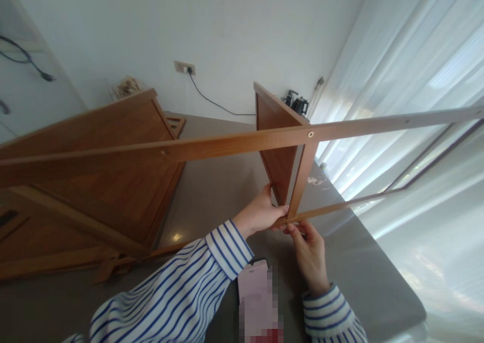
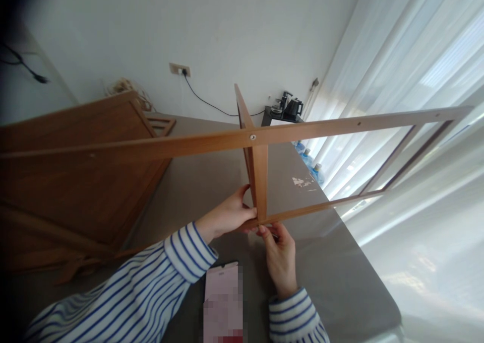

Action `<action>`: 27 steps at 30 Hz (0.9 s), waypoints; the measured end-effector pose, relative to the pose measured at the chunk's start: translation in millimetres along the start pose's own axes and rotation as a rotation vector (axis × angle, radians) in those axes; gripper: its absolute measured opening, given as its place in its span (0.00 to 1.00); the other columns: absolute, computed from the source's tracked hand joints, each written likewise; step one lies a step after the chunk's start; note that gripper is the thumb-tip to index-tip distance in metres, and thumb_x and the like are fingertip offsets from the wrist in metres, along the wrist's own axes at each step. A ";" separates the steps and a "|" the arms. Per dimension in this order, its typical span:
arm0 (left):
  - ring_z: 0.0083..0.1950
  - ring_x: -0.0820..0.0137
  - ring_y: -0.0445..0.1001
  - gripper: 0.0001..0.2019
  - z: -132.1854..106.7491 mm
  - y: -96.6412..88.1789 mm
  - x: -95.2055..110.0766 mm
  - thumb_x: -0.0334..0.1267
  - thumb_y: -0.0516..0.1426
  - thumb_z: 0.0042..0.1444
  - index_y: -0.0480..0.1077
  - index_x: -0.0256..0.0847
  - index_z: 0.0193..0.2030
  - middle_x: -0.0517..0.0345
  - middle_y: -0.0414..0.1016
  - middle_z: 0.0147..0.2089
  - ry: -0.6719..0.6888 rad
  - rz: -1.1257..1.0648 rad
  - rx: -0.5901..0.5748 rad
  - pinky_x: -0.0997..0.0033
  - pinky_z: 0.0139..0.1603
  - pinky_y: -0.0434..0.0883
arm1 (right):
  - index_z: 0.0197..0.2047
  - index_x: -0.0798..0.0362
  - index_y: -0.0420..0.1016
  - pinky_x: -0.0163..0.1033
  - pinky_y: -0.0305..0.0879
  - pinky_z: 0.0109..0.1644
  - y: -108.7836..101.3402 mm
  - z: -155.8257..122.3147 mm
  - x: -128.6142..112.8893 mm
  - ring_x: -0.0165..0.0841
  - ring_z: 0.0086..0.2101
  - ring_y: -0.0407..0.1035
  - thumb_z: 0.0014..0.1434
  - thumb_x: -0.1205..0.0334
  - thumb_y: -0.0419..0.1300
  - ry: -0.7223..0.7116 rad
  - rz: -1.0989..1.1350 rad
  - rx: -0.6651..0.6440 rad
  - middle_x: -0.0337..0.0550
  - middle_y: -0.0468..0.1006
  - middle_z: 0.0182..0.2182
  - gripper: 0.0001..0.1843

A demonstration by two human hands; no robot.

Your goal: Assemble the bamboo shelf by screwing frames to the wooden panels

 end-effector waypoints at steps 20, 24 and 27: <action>0.23 0.66 0.74 0.36 2.6 -3.3 -10.5 0.45 0.62 0.49 0.50 0.41 0.61 0.57 0.73 0.26 0.055 0.057 -0.028 0.67 0.24 0.72 | 0.39 0.53 0.75 0.42 0.67 0.44 5.8 -4.8 0.3 0.36 0.35 0.74 0.53 0.49 0.61 0.000 0.057 -0.069 0.46 0.80 0.34 0.16; 0.24 0.67 0.74 0.31 2.1 -3.6 -9.9 0.44 0.58 0.54 0.51 0.41 0.61 0.58 0.73 0.26 0.097 0.115 -0.057 0.67 0.24 0.72 | 0.40 0.54 0.74 0.42 0.69 0.43 6.9 -3.6 0.2 0.36 0.34 0.74 0.54 0.48 0.60 -0.017 0.075 -0.098 0.46 0.80 0.32 0.18; 0.24 0.67 0.73 0.32 -2.6 -5.9 -6.4 0.42 0.55 0.56 0.46 0.42 0.65 0.58 0.73 0.26 0.090 0.165 -0.111 0.68 0.25 0.71 | 0.39 0.54 0.73 0.41 0.69 0.42 5.7 -1.9 2.6 0.36 0.34 0.74 0.54 0.47 0.60 -0.032 0.064 -0.106 0.47 0.80 0.33 0.19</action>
Point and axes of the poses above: each hand's wrist, its own z-axis towards the middle knuckle, its own y-axis out of the palm, x = y × z, the point moved 1 cm from there along z, towards the middle knuckle
